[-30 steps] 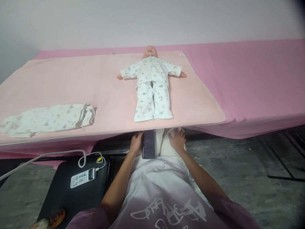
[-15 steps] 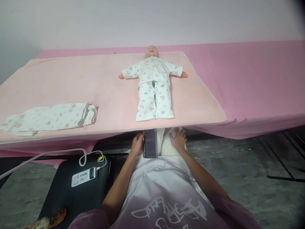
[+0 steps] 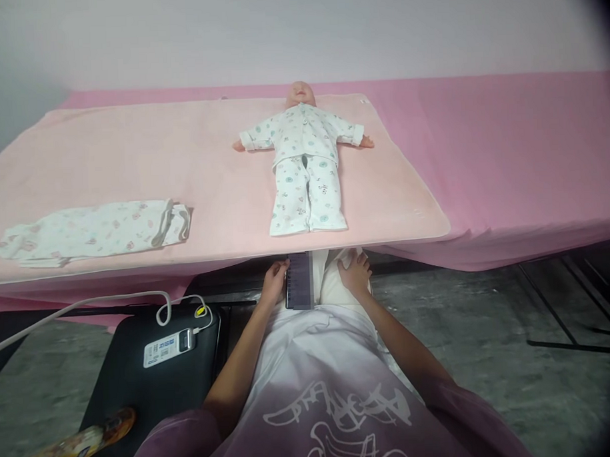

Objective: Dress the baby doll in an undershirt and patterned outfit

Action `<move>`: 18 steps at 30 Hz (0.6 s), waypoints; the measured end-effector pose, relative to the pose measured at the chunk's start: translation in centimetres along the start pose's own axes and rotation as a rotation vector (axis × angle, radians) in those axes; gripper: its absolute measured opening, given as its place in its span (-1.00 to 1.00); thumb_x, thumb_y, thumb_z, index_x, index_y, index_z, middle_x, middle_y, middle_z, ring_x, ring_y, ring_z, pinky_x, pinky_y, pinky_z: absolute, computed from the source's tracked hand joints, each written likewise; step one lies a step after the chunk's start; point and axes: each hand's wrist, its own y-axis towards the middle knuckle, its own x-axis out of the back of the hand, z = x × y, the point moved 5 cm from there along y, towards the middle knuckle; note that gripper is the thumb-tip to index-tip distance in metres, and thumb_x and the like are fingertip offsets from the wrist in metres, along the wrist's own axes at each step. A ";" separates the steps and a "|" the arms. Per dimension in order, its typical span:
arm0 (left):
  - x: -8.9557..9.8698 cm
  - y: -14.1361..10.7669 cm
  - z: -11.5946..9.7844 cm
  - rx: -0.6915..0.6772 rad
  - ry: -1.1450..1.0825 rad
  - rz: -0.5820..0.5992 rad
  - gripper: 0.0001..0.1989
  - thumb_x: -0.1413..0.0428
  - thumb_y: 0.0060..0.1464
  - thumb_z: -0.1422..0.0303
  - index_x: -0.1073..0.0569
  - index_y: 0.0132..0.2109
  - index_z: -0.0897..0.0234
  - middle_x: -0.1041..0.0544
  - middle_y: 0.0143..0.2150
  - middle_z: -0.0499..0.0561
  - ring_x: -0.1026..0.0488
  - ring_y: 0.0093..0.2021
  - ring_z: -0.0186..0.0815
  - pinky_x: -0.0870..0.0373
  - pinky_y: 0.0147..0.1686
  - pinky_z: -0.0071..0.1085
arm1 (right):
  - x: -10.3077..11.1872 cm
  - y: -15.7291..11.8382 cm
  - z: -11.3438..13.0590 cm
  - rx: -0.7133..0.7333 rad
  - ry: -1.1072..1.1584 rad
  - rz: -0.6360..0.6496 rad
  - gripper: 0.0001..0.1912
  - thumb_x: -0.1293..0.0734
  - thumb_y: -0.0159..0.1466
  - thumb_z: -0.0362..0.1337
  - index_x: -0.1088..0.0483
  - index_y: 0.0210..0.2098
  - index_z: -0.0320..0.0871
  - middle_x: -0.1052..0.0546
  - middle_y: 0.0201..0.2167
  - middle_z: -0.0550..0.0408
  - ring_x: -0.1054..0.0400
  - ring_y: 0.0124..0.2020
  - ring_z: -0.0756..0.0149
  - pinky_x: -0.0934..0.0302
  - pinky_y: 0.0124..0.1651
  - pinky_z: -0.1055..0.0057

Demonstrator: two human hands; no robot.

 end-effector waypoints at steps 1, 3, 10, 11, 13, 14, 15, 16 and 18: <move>0.0 -0.1 0.1 -0.005 0.002 0.006 -0.36 -0.41 0.00 -0.27 -0.59 -0.19 0.25 -0.61 -0.22 0.06 -0.58 -0.11 -0.17 -0.49 -0.03 -0.30 | -0.1 0.0 0.0 0.000 0.002 -0.001 -0.10 -0.24 0.56 0.16 -0.07 0.71 -0.20 -0.08 0.65 -0.44 -0.20 0.48 -0.36 -0.20 0.41 -0.24; 0.1 -0.6 0.3 -0.013 0.006 0.015 -0.36 -0.41 0.01 -0.26 -0.57 -0.12 0.22 -0.60 -0.16 0.05 -0.58 -0.05 -0.17 -0.51 0.04 -0.29 | -0.1 0.1 -0.1 -0.001 0.004 -0.006 -0.09 -0.23 0.57 0.17 -0.05 0.71 -0.19 -0.08 0.65 -0.44 -0.20 0.48 -0.36 -0.19 0.42 -0.24; 1.2 -5.8 0.8 -0.234 0.264 0.063 -0.13 -0.36 0.23 -0.15 -0.38 0.51 0.11 -0.48 0.30 0.21 -0.48 0.31 -0.05 -0.39 0.44 0.01 | -0.3 0.3 -0.2 0.003 -0.004 -0.021 -0.10 -0.24 0.57 0.17 -0.06 0.71 -0.18 -0.10 0.64 -0.45 -0.23 0.46 -0.37 -0.22 0.39 -0.23; 1.3 -6.6 0.8 -0.265 0.319 0.074 -0.11 -0.34 0.27 -0.14 -0.32 0.57 0.09 -0.44 0.37 0.23 -0.43 0.40 -0.01 -0.33 0.50 0.07 | -0.3 0.3 -0.2 0.003 -0.003 -0.026 -0.10 -0.25 0.56 0.17 -0.07 0.71 -0.18 -0.10 0.64 -0.44 -0.23 0.45 -0.37 -0.22 0.39 -0.24; 1.3 -8.0 0.7 -0.311 0.402 0.105 -0.08 -0.30 0.35 -0.11 -0.19 0.66 0.05 -0.35 0.49 0.26 -0.32 0.52 0.04 -0.22 0.57 0.12 | -0.4 0.3 -0.2 0.003 -0.002 -0.032 -0.09 -0.25 0.56 0.17 -0.07 0.71 -0.18 -0.11 0.64 -0.45 -0.23 0.45 -0.37 -0.22 0.39 -0.24; 1.2 -8.5 0.6 -0.328 0.431 0.120 -0.08 -0.27 0.38 -0.09 -0.13 0.69 0.04 -0.31 0.54 0.27 -0.27 0.55 0.05 -0.20 0.58 0.14 | -0.4 0.3 -0.2 0.004 -0.002 -0.032 -0.09 -0.25 0.56 0.17 -0.06 0.71 -0.19 -0.11 0.64 -0.46 -0.23 0.45 -0.38 -0.22 0.39 -0.25; 1.2 -8.9 0.4 -0.342 0.457 0.135 -0.07 -0.26 0.41 -0.07 -0.09 0.70 0.03 -0.28 0.57 0.27 -0.24 0.58 0.05 -0.18 0.59 0.15 | -0.5 0.3 -0.2 0.005 -0.001 -0.030 -0.08 -0.24 0.56 0.17 -0.05 0.71 -0.20 -0.11 0.63 -0.47 -0.23 0.45 -0.38 -0.22 0.39 -0.25; 1.1 -9.2 0.3 -0.357 0.481 0.145 -0.07 -0.25 0.42 -0.06 -0.06 0.72 0.03 -0.26 0.59 0.27 -0.21 0.59 0.06 -0.17 0.59 0.16 | -0.5 0.3 -0.3 0.005 0.000 -0.025 -0.08 -0.24 0.56 0.16 -0.04 0.71 -0.20 -0.11 0.63 -0.47 -0.22 0.46 -0.38 -0.22 0.39 -0.25; 1.0 -9.4 -0.1 -0.392 0.528 0.165 -0.06 -0.24 0.44 -0.04 -0.02 0.73 0.04 -0.22 0.63 0.27 -0.15 0.62 0.08 -0.13 0.60 0.19 | -0.5 0.3 -0.3 0.007 0.001 -0.021 -0.08 -0.23 0.56 0.16 -0.02 0.72 -0.19 -0.10 0.64 -0.47 -0.22 0.46 -0.38 -0.22 0.39 -0.26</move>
